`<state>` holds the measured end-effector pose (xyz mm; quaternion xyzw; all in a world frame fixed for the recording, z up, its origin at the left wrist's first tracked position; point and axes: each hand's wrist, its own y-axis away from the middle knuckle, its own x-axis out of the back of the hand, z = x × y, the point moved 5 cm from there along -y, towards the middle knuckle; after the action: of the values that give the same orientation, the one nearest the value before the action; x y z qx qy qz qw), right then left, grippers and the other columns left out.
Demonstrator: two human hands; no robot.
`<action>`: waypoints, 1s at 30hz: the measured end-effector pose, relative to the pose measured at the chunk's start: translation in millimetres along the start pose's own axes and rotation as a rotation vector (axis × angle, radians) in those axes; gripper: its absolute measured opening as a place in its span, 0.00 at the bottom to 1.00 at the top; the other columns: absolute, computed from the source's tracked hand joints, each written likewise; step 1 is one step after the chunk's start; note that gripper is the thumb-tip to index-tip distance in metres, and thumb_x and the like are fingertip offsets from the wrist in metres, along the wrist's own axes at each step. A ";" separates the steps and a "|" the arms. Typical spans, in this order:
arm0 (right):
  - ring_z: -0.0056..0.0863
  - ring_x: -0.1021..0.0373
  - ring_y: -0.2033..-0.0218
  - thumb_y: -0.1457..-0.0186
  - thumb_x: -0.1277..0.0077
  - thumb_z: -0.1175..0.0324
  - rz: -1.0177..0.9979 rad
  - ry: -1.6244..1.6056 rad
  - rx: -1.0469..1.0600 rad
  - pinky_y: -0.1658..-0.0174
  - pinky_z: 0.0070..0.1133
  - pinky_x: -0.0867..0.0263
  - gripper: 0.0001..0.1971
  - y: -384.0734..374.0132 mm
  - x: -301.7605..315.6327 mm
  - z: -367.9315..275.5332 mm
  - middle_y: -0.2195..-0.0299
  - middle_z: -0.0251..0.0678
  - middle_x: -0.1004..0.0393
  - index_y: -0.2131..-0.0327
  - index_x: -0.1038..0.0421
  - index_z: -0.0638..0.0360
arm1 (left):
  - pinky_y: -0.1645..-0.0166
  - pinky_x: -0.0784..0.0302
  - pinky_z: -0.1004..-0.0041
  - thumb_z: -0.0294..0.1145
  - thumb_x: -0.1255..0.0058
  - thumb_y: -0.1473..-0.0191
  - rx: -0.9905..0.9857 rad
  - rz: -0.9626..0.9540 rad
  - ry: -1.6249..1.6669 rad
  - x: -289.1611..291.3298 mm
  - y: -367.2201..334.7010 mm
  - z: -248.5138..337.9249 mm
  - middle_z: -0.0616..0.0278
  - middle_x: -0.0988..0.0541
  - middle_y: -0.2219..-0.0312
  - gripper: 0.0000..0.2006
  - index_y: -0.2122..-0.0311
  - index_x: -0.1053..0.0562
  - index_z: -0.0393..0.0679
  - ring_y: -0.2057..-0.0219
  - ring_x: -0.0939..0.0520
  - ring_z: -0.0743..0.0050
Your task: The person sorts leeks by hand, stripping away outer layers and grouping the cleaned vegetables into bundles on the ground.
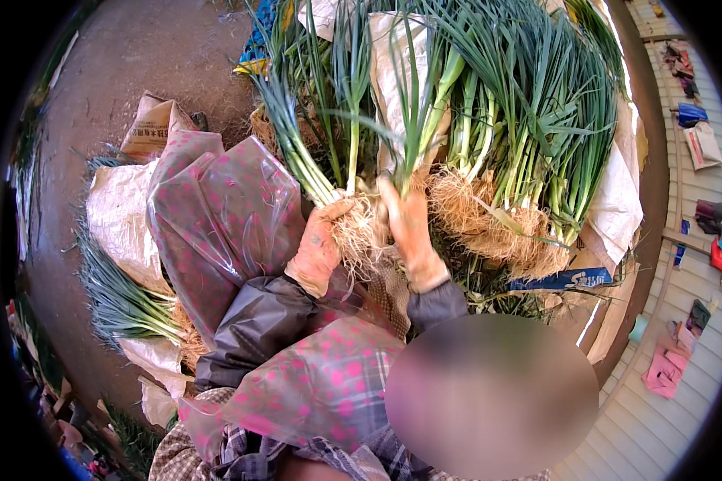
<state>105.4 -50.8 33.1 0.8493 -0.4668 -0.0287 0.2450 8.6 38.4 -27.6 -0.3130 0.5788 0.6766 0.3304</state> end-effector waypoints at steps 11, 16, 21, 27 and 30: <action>0.17 0.31 0.73 0.39 0.55 0.55 0.273 -0.738 0.389 0.59 0.19 0.30 0.15 61.0 135.0 -12.3 0.72 0.29 0.29 0.72 0.31 0.55 | 0.78 0.32 0.76 0.35 0.54 0.43 0.018 -0.229 0.153 -35.9 12.8 5.7 0.64 0.29 0.74 0.21 0.47 0.35 0.37 0.79 0.29 0.78; 0.22 0.29 0.69 0.43 0.49 0.57 0.109 -0.088 -0.074 0.67 0.25 0.30 0.13 -1.0 58.5 -16.0 0.73 0.29 0.28 0.70 0.29 0.57 | 0.74 0.27 0.78 0.27 0.53 0.44 -0.003 -0.044 -0.325 -18.1 12.2 -3.8 0.67 0.25 0.75 0.13 0.53 0.28 0.38 0.77 0.24 0.78; 0.32 0.26 0.74 0.49 0.45 0.55 -0.048 1.292 0.407 0.73 0.29 0.32 0.16 -97.0 -29.8 -47.6 0.79 0.38 0.26 0.72 0.25 0.62 | 0.72 0.28 0.77 0.21 0.45 0.52 -0.310 0.176 -0.658 -0.2 -0.2 -10.2 0.69 0.26 0.75 0.05 0.69 0.28 0.40 0.75 0.25 0.79; 0.37 0.27 0.80 0.45 0.53 0.63 0.110 1.393 0.674 0.78 0.31 0.33 0.12 -129.5 -41.2 -28.5 0.83 0.37 0.27 0.75 0.27 0.60 | 0.73 0.27 0.76 0.19 0.46 0.54 -0.200 0.168 -0.525 2.8 1.4 -4.8 0.67 0.26 0.75 0.09 0.65 0.29 0.39 0.77 0.25 0.78; 0.34 0.29 0.81 0.44 0.54 0.67 -0.017 1.175 0.501 0.79 0.28 0.34 0.08 -85.8 -40.1 -23.7 0.82 0.40 0.28 0.68 0.28 0.60 | 0.74 0.25 0.74 0.19 0.49 0.52 -0.214 0.160 -0.363 5.7 0.0 -2.5 0.65 0.25 0.75 0.09 0.64 0.29 0.38 0.78 0.23 0.74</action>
<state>156.2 28.9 8.6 0.7585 -0.2404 0.5498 0.2541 5.4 36.4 -32.5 -0.1726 0.4576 0.8035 0.3394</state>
